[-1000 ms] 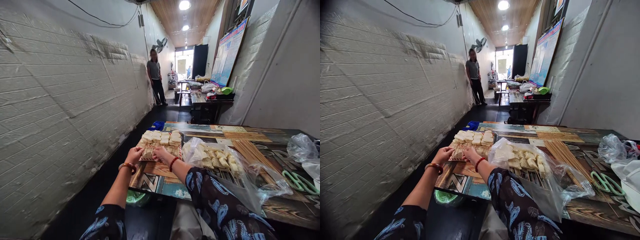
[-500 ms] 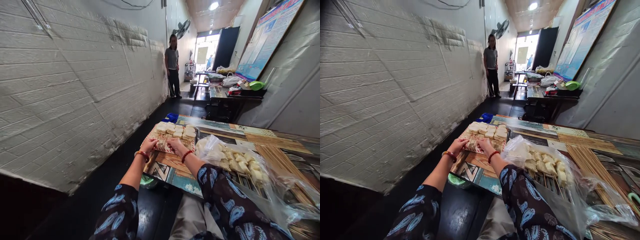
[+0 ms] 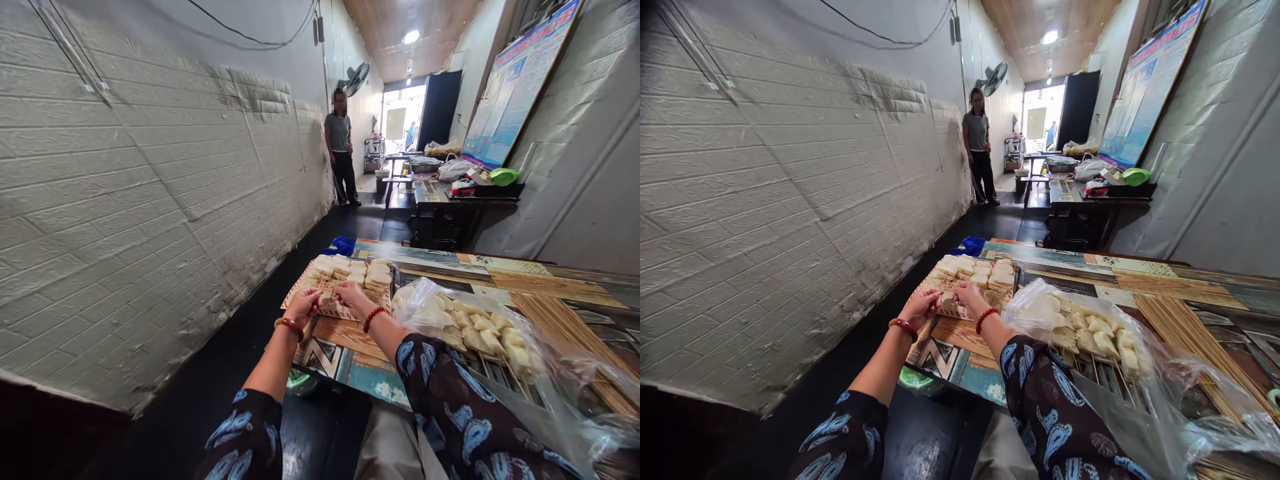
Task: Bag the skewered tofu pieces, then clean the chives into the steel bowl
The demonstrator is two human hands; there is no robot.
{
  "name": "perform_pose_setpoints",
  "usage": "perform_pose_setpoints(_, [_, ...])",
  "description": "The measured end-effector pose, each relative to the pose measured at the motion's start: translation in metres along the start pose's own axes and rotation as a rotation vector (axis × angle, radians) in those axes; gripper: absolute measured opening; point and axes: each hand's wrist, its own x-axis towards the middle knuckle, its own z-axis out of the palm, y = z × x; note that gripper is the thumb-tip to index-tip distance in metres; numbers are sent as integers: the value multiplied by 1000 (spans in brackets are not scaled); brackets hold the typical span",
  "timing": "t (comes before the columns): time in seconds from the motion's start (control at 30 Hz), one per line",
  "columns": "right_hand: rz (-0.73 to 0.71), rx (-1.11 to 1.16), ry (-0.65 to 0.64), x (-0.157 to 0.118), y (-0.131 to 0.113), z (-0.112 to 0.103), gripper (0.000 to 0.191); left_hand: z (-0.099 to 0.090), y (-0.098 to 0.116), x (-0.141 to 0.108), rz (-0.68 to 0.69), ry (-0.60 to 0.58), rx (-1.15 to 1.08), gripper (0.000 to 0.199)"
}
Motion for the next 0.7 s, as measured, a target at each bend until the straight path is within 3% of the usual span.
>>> perform_pose_setpoints(0.1, [-8,-11,-4,-6,-8,2,9,3,-4,-3,1,-1,-22,26])
perform_pose_setpoints(0.27, [-45,-13,-29,-14,-15,4,17,4,-10,-7,3,-9,-31,29])
perform_pose_setpoints(0.47, [12,-66,-116,-19,-13,7,27,8,-15,-10,50,-23,28,18])
perform_pose_setpoints(0.7, [41,-138,-87,-15,-14,10,25,13,-15,-16,98,-46,137,14])
